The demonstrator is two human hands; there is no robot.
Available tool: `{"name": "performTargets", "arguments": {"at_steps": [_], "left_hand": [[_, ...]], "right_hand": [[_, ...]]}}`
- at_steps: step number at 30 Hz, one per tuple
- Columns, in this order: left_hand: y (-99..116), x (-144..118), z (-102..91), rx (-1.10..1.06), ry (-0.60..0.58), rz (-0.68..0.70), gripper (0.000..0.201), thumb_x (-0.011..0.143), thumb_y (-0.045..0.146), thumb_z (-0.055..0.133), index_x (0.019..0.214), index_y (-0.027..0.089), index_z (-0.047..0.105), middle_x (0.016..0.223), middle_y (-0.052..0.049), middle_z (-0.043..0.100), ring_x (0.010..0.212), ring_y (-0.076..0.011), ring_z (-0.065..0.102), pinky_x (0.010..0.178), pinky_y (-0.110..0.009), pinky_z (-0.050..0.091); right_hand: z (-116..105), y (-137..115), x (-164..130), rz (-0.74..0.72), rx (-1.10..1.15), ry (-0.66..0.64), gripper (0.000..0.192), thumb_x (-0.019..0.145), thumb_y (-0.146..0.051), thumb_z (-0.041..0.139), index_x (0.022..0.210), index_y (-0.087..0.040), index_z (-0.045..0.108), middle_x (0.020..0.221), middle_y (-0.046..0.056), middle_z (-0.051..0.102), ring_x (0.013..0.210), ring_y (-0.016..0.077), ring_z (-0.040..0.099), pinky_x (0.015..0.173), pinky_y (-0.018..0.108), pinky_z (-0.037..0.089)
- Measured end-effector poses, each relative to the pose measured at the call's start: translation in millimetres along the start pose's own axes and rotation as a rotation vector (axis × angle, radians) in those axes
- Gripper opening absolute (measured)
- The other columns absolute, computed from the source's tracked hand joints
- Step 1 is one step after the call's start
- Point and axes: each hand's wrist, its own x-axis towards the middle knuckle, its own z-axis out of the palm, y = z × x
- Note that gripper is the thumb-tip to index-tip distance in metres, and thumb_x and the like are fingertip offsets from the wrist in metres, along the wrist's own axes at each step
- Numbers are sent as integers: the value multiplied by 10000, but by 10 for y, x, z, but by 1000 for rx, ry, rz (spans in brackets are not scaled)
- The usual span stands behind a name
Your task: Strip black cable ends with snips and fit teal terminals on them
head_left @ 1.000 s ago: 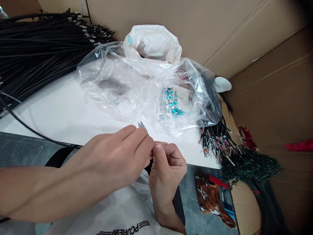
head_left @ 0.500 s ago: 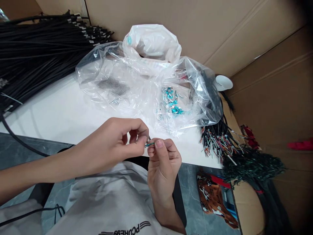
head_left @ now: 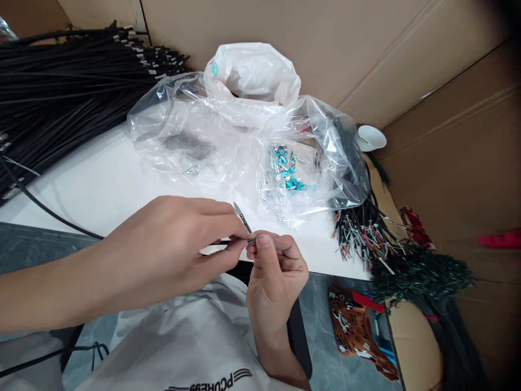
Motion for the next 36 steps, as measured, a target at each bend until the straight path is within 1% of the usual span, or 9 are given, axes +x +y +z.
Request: {"name": "performTargets", "arguments": {"at_steps": [5,10,15,19,22,25,31,33,36], "left_hand": [[75,-43,105,392,87,138,307,1013,208,448,842,168,699,726,-5,680,610,-157,627,452,-279,364],[89,-96,269,533,274,184,238,981,157,533,787,174,670,698,12,687,583,-147,631,475,-305,402],[60,-144,349,388,389,139,159,952,135,596,811,175,659,739,9,727,621,-117,664,544,-245,474],[29,-140,354,136,407,50,120,933,112,616,845,176,667,777,23,735,645,-73,665,645,-170,521],[12,-121,337,36,382,25,134,925,93,611,828,168,666,776,25,733,642,-58,660,646,-146,523],[2,-121,326,91,361,51,145,925,90,609,815,162,668,770,14,737,641,-75,672,623,-167,529],[4,-167,403,475,436,224,128,902,82,636,802,158,660,762,-26,759,595,-147,678,499,-279,487],[16,-164,435,428,484,184,104,886,79,653,828,162,670,764,-23,757,602,-143,679,521,-272,503],[16,-145,444,157,518,43,124,881,73,640,842,184,679,768,-4,745,655,-123,692,599,-229,538]], "right_hand": [[13,12,-39,-92,-40,5,132,875,-150,768,771,-202,705,776,-30,770,684,76,683,651,186,542],[15,20,-26,-27,9,-2,144,866,-161,778,749,-195,702,743,-27,752,656,70,666,633,175,542],[53,4,5,141,158,1,158,817,-189,818,703,-186,709,657,-35,712,570,54,627,577,143,533],[68,1,22,160,170,11,143,795,-188,831,696,-186,728,642,-33,709,557,48,621,567,126,525],[60,11,19,155,143,15,132,804,-198,828,707,-192,739,659,-32,722,561,46,622,572,125,526],[47,28,2,141,117,26,142,807,-209,831,704,-196,734,663,-34,728,562,50,625,574,133,529],[46,55,-32,148,37,40,145,828,-261,823,741,-187,735,717,0,755,605,80,645,591,177,539],[64,57,-35,165,53,42,157,818,-261,825,727,-185,722,690,-6,737,594,79,633,587,180,530],[98,55,-26,174,109,56,192,786,-247,826,682,-186,677,646,-25,699,555,72,591,560,184,505]]}}
